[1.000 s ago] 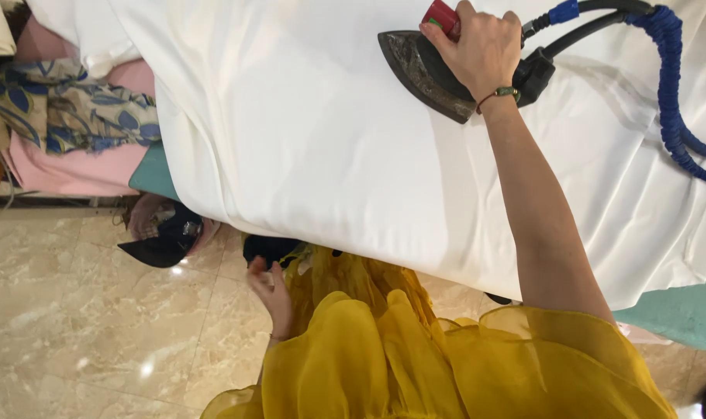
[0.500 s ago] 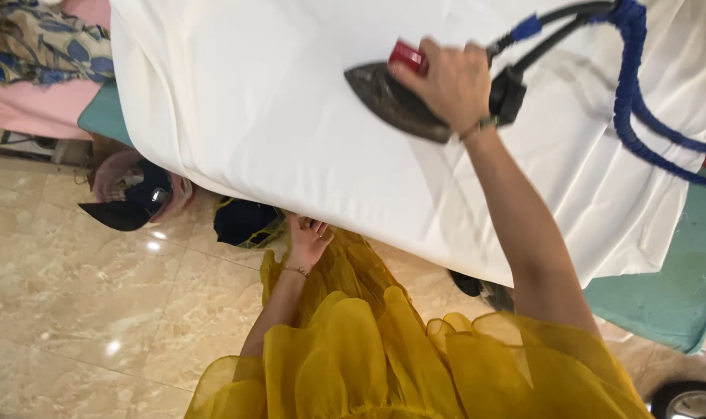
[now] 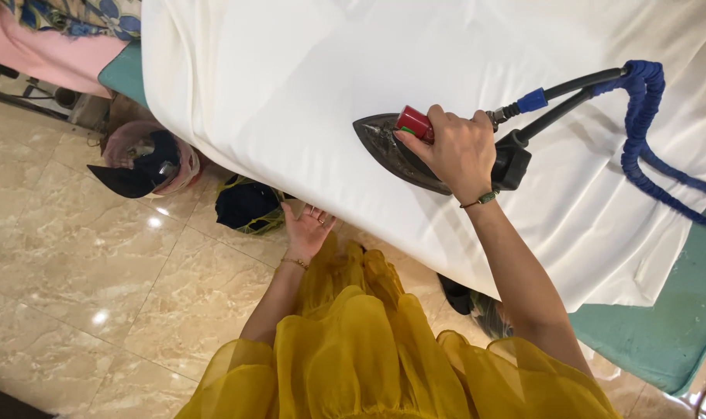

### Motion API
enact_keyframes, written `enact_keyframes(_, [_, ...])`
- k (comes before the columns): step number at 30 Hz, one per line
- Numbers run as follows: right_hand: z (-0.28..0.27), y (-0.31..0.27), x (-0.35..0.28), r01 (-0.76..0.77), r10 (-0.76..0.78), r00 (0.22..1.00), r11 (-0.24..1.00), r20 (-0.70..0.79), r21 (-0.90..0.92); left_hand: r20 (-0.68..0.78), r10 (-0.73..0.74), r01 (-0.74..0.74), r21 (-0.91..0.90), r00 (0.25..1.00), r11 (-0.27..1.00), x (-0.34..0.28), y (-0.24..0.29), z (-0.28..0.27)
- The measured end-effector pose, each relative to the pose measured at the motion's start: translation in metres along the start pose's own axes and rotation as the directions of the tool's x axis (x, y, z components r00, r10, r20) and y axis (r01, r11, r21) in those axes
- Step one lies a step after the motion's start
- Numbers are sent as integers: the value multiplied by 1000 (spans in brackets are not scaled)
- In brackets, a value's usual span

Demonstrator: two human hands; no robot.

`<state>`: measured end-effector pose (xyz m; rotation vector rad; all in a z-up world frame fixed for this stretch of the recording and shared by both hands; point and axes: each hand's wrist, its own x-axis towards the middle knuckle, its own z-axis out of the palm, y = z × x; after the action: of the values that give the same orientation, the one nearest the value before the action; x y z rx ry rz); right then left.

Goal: Ironing a large piece of white fabric on an ironing board.

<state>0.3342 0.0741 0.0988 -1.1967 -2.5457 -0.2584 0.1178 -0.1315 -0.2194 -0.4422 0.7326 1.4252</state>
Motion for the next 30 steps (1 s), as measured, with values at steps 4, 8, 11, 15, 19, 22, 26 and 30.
enact_keyframes(4, [0, 0, 0, -13, 13, 1000, 1000, 27, 2, 54, 48, -47, -30, 997, 998, -1, 13, -13])
enact_keyframes(8, [-1, -2, 0, -3, 3, 1000, 1000, 9, -26, 65, 98, -98, 0, 993, 995, -14, 24, 2])
enact_keyframes(11, [-2, -2, 1, -10, 11, 999, 1000, 30, -19, 58, 104, -105, 24, 993, 994, -19, 32, 14])
enact_keyframes(15, [0, -2, 1, -12, 12, 1000, 1000, 21, -10, 50, 104, -105, 17, 993, 994, -11, 35, 7])
enact_keyframes(19, [0, -2, 1, -40, 39, 997, 999, 63, 5, -11, 127, -126, 80, 992, 989, -19, 40, 19])
enact_keyframes(22, [-1, -1, 0, -19, 20, 1000, 1000, 24, -6, -20, 147, -143, 131, 989, 981, -27, 43, 25])
enact_keyframes(26, [-2, -3, 1, -13, 14, 1000, 1000, 17, -24, 17, 170, -170, 151, 985, 974, -26, 42, 6])
enact_keyframes(30, [-3, -3, 3, -18, 19, 999, 999, 36, -26, 14, 174, -174, 165, 985, 971, -21, 43, -12])
